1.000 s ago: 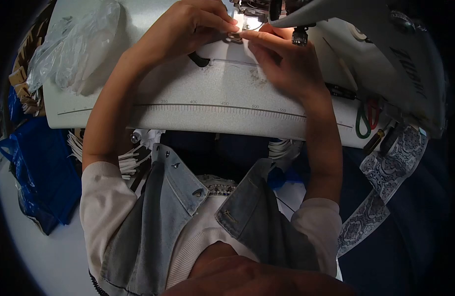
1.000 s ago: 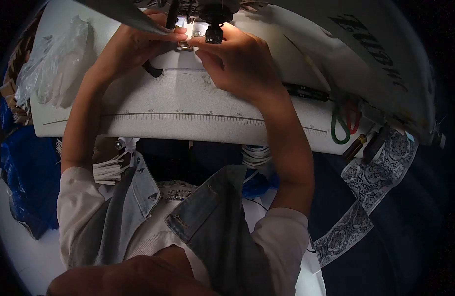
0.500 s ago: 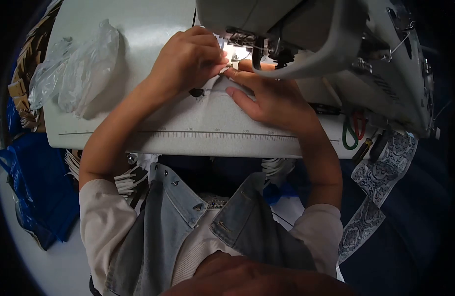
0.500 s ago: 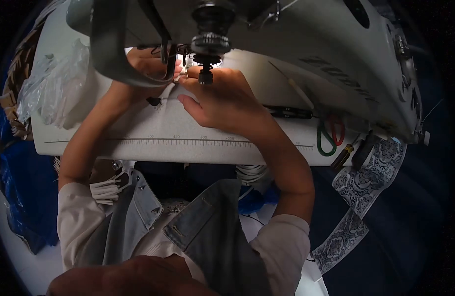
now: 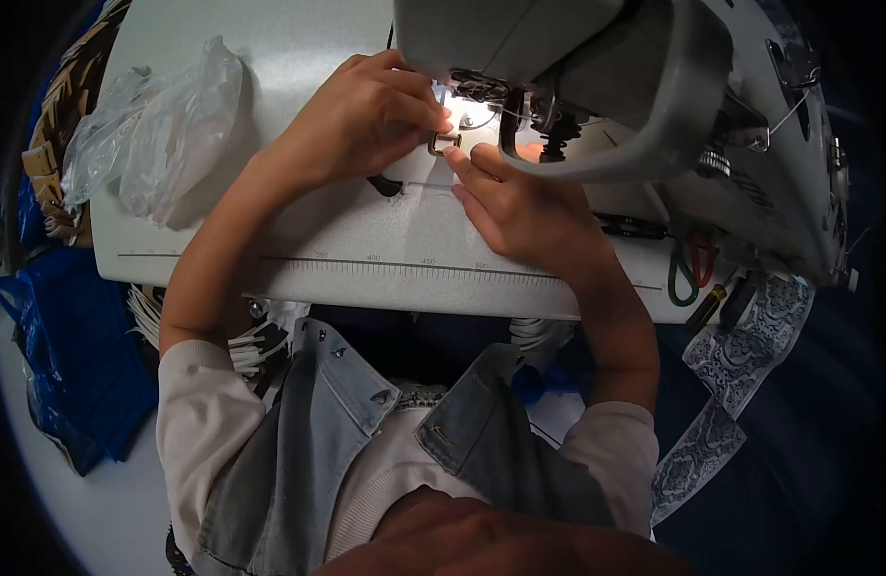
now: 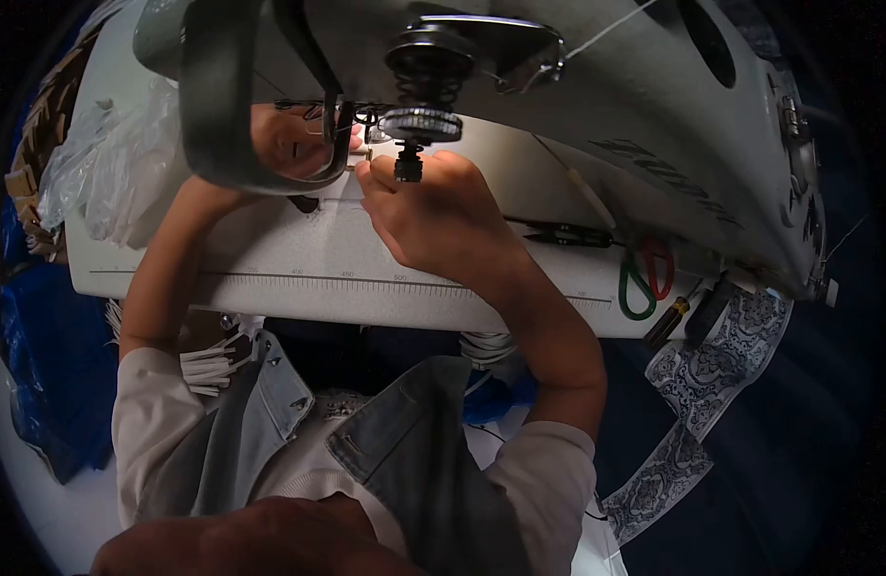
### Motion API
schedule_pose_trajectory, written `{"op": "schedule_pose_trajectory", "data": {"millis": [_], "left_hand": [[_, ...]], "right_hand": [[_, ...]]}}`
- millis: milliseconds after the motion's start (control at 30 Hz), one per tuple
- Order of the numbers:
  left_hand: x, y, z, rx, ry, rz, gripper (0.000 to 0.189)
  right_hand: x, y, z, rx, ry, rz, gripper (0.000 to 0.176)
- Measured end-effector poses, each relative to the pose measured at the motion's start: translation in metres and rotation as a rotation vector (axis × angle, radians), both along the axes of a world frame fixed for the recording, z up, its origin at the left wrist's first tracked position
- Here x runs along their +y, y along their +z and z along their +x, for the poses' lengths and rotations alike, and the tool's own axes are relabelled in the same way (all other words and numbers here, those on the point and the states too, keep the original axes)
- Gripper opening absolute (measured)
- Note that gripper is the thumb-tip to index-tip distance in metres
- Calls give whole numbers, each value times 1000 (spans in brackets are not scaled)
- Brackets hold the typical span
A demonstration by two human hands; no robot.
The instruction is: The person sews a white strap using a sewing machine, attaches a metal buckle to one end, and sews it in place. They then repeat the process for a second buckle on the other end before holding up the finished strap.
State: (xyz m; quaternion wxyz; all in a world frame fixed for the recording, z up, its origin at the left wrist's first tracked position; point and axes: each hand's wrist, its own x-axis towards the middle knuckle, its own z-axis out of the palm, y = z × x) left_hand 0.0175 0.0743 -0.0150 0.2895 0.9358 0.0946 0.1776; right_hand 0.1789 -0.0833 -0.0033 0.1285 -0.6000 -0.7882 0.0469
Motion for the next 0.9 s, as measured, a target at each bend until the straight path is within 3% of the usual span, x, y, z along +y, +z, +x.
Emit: {"op": "schedule_pose_trajectory", "data": {"millis": [100, 167, 500, 700, 900], "left_hand": [[-15, 4, 0, -21, 21, -24, 15], [-28, 4, 3, 4, 153, 210, 12], [-26, -7, 3, -66, 203, -26, 13], [-25, -1, 4, -25, 221, 58, 12], [-22, -4, 7, -47, 233, 98, 11]], "right_hand": [[0, 2, 0, -37, 13, 1, 33], [2, 5, 0, -17, 12, 39, 33], [2, 1, 1, 90, 9, 92, 35], [2, 5, 0, -121, -9, 171, 36], [0, -6, 1, -63, -64, 36, 38]]}}
